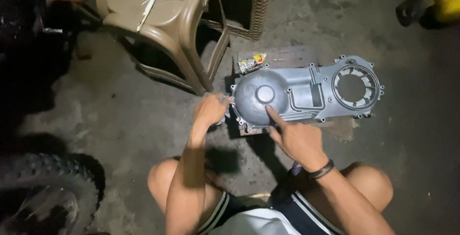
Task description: Cleaning and applying sealant to the edges of a motorcycle engine casing in preparation for assembly.
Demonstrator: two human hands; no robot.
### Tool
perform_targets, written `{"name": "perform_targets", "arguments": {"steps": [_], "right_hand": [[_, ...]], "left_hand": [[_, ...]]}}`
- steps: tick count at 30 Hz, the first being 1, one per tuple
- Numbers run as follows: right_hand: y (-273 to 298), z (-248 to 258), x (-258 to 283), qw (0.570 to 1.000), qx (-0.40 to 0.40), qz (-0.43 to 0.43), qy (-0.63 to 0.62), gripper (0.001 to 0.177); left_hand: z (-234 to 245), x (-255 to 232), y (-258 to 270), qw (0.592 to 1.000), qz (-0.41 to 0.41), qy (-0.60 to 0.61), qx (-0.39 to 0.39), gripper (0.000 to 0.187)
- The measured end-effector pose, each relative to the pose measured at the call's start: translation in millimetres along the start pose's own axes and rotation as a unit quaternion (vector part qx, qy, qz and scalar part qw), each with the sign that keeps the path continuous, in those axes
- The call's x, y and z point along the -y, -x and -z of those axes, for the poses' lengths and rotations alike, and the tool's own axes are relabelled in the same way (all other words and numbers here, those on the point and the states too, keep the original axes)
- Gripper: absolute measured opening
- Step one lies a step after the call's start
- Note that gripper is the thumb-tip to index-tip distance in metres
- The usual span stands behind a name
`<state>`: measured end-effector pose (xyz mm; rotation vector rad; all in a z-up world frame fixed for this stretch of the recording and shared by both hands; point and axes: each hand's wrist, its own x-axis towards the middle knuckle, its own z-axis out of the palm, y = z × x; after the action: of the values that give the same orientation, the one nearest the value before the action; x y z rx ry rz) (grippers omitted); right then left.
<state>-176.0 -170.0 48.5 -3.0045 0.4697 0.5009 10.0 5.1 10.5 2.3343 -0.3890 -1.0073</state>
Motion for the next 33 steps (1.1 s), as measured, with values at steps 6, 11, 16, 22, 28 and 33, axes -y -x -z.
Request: {"name": "perform_targets", "arguments": {"steps": [6,11,16,22,28,33], "right_hand": [[13,5,30,0.996,0.061,0.05,-0.048,0.045],[27,-63,-11,0.999,0.036,0.029,-0.009,0.057],[18,-33,-1,0.999,0.026,-0.037,0.0,0.067],[10,-53,10,0.999,0.028,-0.014,0.008,0.076],[11,-52,5,0.999,-0.014,-0.017,0.04,0.075],[15,-76,3,1.0,0.011,0.013,0.014,0.076]], "left_hand": [[-3,-2,5,0.999,0.018,-0.031,0.007,0.064],[-4,6,-4,1.0,0.008,-0.021,0.0,0.063],[-6,10,-14,1.0,0.004,-0.029,0.008,0.063],[-2,6,-5,1.0,-0.009,-0.011,-0.002,0.06],[-5,9,-6,1.0,-0.013,-0.009,-0.001,0.062],[-4,7,-4,1.0,-0.004,-0.021,-0.006,0.062]]}}
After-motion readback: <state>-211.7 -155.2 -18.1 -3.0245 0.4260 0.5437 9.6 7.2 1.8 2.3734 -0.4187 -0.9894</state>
